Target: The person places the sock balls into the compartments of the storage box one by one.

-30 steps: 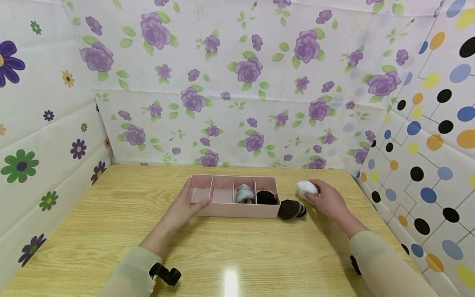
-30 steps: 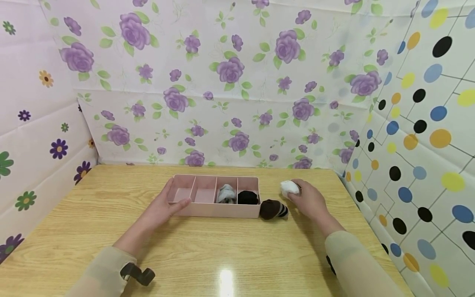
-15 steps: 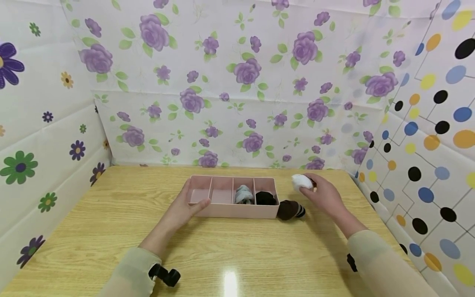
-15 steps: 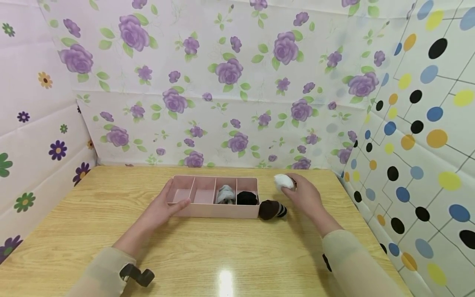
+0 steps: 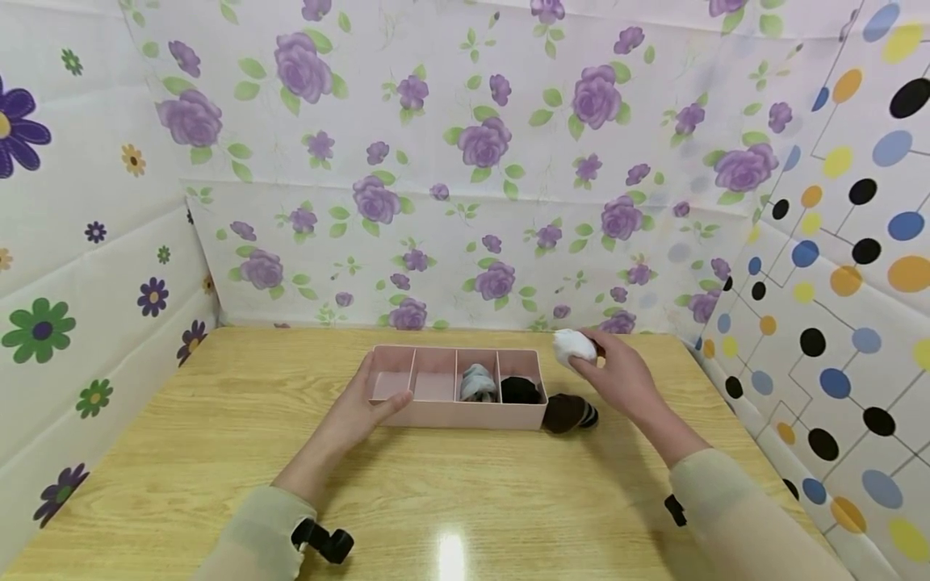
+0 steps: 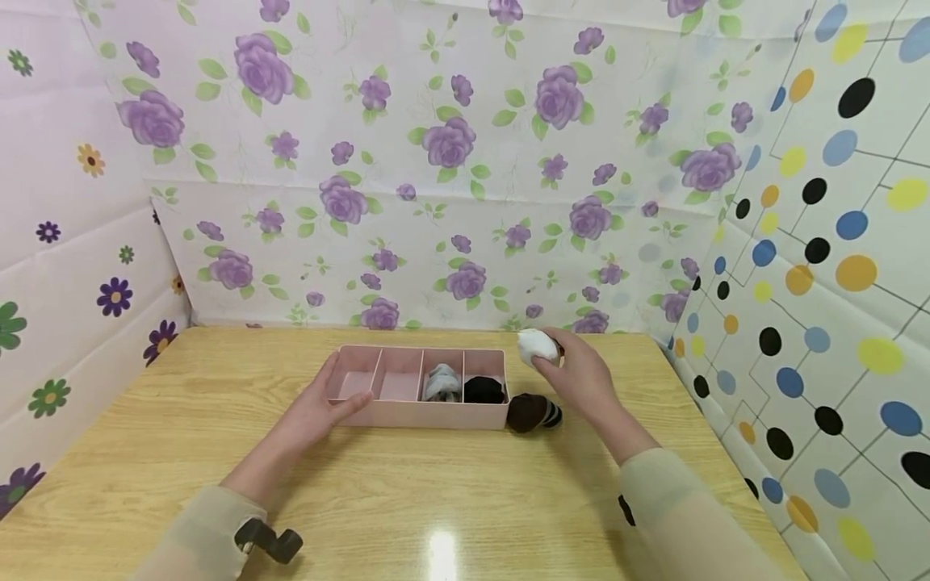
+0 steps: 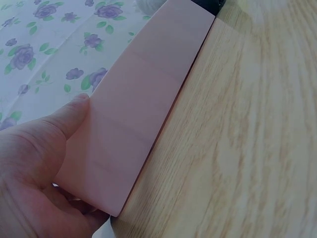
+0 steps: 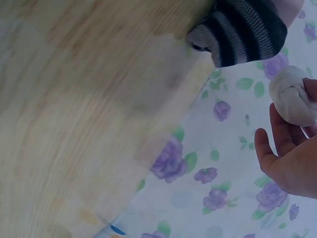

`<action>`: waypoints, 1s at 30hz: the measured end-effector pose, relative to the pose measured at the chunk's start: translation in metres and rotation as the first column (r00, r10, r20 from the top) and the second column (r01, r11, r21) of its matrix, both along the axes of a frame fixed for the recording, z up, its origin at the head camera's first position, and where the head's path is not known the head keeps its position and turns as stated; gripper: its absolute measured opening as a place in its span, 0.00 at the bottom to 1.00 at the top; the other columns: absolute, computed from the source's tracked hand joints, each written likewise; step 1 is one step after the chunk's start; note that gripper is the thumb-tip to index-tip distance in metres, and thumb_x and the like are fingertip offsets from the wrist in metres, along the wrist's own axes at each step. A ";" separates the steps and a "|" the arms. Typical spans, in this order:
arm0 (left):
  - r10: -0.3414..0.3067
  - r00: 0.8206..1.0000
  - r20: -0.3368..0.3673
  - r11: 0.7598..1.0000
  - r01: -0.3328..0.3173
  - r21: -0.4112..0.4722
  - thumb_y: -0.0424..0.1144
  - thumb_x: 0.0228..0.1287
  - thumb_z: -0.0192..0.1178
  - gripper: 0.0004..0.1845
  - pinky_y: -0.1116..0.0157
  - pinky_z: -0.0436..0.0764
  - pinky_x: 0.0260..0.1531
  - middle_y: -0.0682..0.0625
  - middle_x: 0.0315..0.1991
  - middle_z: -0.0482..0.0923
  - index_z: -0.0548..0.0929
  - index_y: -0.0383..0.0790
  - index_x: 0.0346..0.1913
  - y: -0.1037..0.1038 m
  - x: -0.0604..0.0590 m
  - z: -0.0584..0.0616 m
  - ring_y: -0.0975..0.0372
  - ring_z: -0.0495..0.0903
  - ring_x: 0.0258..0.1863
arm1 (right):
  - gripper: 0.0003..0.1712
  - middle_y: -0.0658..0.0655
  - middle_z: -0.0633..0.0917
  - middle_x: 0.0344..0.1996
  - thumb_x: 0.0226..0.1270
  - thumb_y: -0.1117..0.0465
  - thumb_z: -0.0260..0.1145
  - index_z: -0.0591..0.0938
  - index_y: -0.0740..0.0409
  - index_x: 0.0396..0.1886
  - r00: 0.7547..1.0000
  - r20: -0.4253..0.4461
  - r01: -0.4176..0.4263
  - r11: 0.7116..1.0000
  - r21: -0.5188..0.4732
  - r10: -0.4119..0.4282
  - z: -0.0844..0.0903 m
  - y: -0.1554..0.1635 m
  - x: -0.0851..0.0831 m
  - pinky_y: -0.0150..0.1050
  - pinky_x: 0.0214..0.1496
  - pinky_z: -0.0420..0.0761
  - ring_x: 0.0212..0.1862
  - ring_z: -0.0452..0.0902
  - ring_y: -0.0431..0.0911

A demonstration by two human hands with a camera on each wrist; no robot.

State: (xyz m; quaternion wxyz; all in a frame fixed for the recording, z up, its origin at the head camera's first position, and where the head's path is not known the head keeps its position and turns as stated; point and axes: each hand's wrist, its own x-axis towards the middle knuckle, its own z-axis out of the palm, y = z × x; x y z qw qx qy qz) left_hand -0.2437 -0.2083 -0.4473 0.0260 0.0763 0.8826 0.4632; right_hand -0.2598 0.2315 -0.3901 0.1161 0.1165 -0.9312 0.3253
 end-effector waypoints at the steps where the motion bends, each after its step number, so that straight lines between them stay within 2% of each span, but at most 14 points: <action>1: 0.001 1.000 0.000 1.000 -0.001 -0.003 0.62 0.77 0.69 0.65 0.34 0.50 0.82 0.29 0.89 0.41 0.31 0.42 0.91 0.000 0.000 0.000 0.32 0.48 0.85 | 0.31 0.66 0.85 0.66 0.83 0.56 0.72 0.78 0.60 0.78 1.000 -0.001 -0.006 1.000 -0.005 0.006 0.001 -0.002 0.000 0.64 0.61 0.83 0.66 0.81 0.64; 16: 0.014 1.000 0.011 1.000 -0.014 -0.017 0.63 0.76 0.69 0.65 0.34 0.52 0.82 0.30 0.89 0.42 0.32 0.42 0.91 0.000 0.000 0.000 0.32 0.49 0.85 | 0.32 0.62 0.83 0.70 0.82 0.56 0.73 0.77 0.57 0.80 0.998 0.008 -0.062 0.995 -0.081 0.062 0.011 -0.048 0.000 0.62 0.63 0.84 0.69 0.80 0.61; 30: 0.020 1.000 0.007 1.000 -0.020 -0.015 0.61 0.77 0.69 0.64 0.34 0.53 0.82 0.29 0.89 0.43 0.32 0.42 0.91 0.001 0.001 0.001 0.33 0.50 0.85 | 0.31 0.58 0.86 0.65 0.80 0.54 0.74 0.80 0.54 0.78 0.994 -0.012 -0.109 0.991 -0.076 0.108 0.017 -0.080 -0.002 0.58 0.58 0.86 0.62 0.83 0.56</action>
